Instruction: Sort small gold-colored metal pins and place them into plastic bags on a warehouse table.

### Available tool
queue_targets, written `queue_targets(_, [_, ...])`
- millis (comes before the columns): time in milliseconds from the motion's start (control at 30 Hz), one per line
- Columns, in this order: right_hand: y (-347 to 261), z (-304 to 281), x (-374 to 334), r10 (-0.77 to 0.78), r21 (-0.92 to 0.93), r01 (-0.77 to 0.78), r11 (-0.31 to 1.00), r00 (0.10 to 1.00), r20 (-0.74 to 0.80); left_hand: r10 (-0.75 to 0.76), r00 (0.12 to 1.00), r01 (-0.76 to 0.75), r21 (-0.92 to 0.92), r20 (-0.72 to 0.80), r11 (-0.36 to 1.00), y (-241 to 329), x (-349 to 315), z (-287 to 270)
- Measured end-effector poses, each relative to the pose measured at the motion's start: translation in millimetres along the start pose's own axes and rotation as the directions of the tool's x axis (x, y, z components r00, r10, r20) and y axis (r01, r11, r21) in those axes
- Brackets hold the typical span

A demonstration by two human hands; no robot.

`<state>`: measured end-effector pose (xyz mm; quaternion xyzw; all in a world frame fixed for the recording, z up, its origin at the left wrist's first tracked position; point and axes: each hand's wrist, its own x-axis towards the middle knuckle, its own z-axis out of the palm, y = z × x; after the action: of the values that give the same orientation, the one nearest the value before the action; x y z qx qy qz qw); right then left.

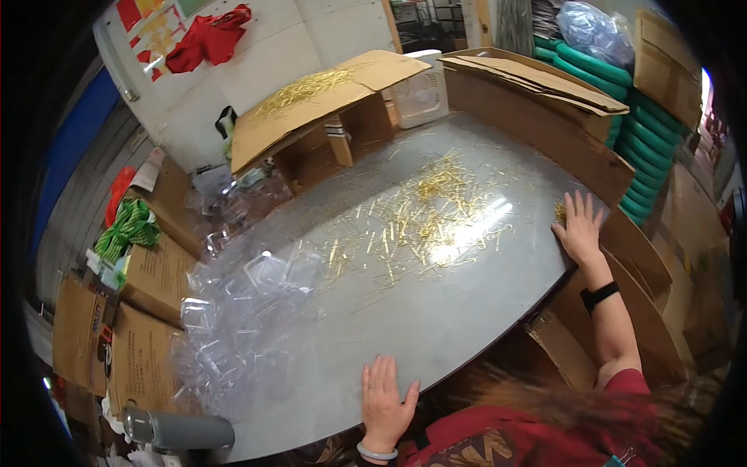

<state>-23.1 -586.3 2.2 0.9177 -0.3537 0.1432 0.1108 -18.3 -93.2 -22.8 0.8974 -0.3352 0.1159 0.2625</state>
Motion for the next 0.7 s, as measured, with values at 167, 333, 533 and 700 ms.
queue_targets(167, [-73, -39, -22, -0.498, 0.487, 0.521, 0.701, 0.847, -0.188, 0.003, 1.0, -0.003, -0.005, -0.015, 1.0, -2, -3, 2])
queue_targets(333, [-164, -41, -42, -0.8, 0.416, 0.763, 0.495, 0.587, -0.126, 0.009, 1.0, -0.01, -0.021, -0.018, 1.0, 0, -2, 4])
queue_targets(533, [-197, -59, -90, -0.888, 0.424, 0.855, 0.299, 0.412, -0.203, -0.035, 0.999, 0.035, 0.042, -0.009, 0.998, 4, 0, -2])
queue_targets(700, [-216, -61, -37, -0.875, 0.561, 0.754, 0.342, 0.473, -0.103, -0.024, 1.0, 0.023, 0.062, 0.013, 0.998, 4, 0, -3])
